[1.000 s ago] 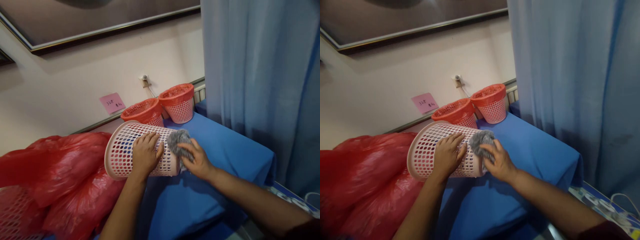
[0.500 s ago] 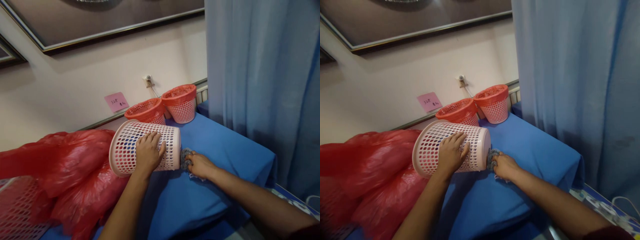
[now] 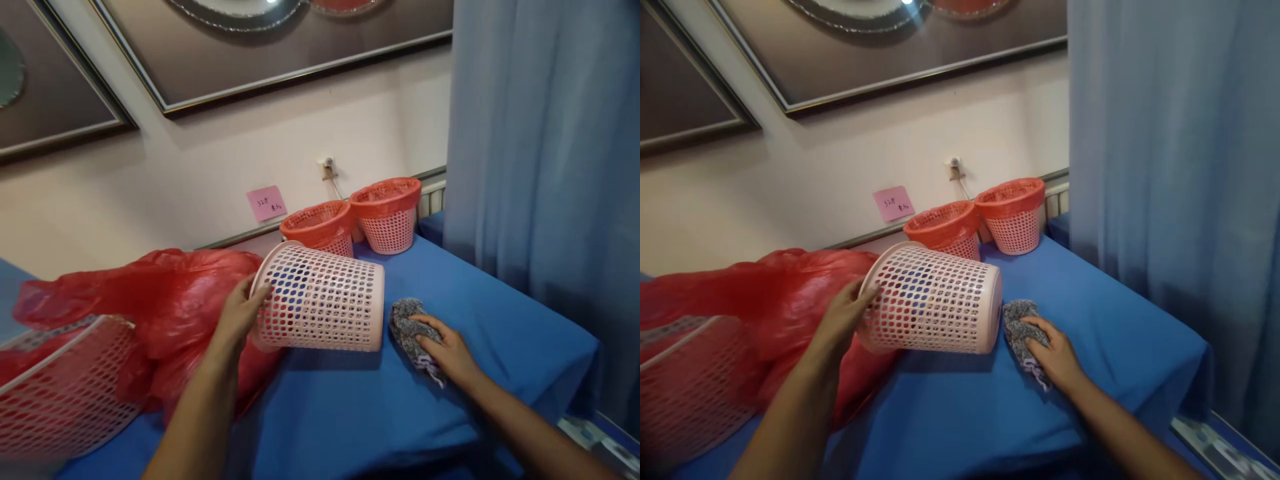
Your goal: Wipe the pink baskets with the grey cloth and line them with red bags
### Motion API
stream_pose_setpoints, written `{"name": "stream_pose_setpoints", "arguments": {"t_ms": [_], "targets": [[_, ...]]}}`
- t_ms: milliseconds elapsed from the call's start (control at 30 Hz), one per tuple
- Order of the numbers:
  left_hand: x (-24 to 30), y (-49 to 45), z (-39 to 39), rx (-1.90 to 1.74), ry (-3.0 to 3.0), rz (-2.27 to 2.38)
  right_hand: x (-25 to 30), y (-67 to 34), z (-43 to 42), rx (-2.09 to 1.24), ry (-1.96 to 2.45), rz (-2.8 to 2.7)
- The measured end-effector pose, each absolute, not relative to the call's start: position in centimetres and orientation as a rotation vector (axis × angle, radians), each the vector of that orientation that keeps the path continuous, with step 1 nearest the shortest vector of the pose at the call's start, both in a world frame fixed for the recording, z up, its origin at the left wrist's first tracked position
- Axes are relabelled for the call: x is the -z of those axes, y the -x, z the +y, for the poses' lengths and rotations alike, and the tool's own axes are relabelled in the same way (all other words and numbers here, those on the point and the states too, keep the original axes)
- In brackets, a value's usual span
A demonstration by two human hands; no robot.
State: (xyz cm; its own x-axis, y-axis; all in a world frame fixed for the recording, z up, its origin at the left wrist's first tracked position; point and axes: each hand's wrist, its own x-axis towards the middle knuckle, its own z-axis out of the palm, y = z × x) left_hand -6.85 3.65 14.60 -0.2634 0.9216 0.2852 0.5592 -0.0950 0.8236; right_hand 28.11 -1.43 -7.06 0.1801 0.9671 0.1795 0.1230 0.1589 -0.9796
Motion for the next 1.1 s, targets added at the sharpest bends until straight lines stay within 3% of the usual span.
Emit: {"name": "stream_pose_setpoints", "arguments": {"t_ms": [100,200,333,467,567,733,867,1000,1100], "targets": [[-14.7,5.7,1.2,-1.191,-1.408,1.464,6.0,-28.2,-3.2,-1.03,1.18,-1.096],[-15.7,3.9,-2.3,-1.318,-1.579,1.409,5.1,-28.7,-3.7,-1.077,1.175,-1.029],[-16.2,3.0,-7.0,-1.285,-2.343,1.46,4.8,-29.4,-3.1,-1.101,1.198,-0.976],[-13.7,2.1,-10.1,-0.879,-3.276,1.113,5.1,-29.4,-2.2,-1.092,1.205,-0.894],[-11.5,0.4,-11.0,-0.551,-3.527,1.008,5.0,-29.5,-1.6,-1.075,1.179,-0.825],[-8.4,-2.1,-10.5,0.011,-3.572,1.103,3.9,-30.5,-1.6,-0.634,1.249,-0.806],[-4.7,-3.2,-9.1,0.405,-3.561,1.106,3.3,-30.0,-3.5,-0.28,1.199,-1.217],[-2.8,-3.5,-8.2,0.313,-3.604,0.957,4.0,-27.5,-4.0,-0.489,1.153,-1.822],[-2.7,-2.3,-9.0,-0.196,-3.612,0.605,5.0,-26.1,-2.7,-0.551,1.336,-1.966]]}}
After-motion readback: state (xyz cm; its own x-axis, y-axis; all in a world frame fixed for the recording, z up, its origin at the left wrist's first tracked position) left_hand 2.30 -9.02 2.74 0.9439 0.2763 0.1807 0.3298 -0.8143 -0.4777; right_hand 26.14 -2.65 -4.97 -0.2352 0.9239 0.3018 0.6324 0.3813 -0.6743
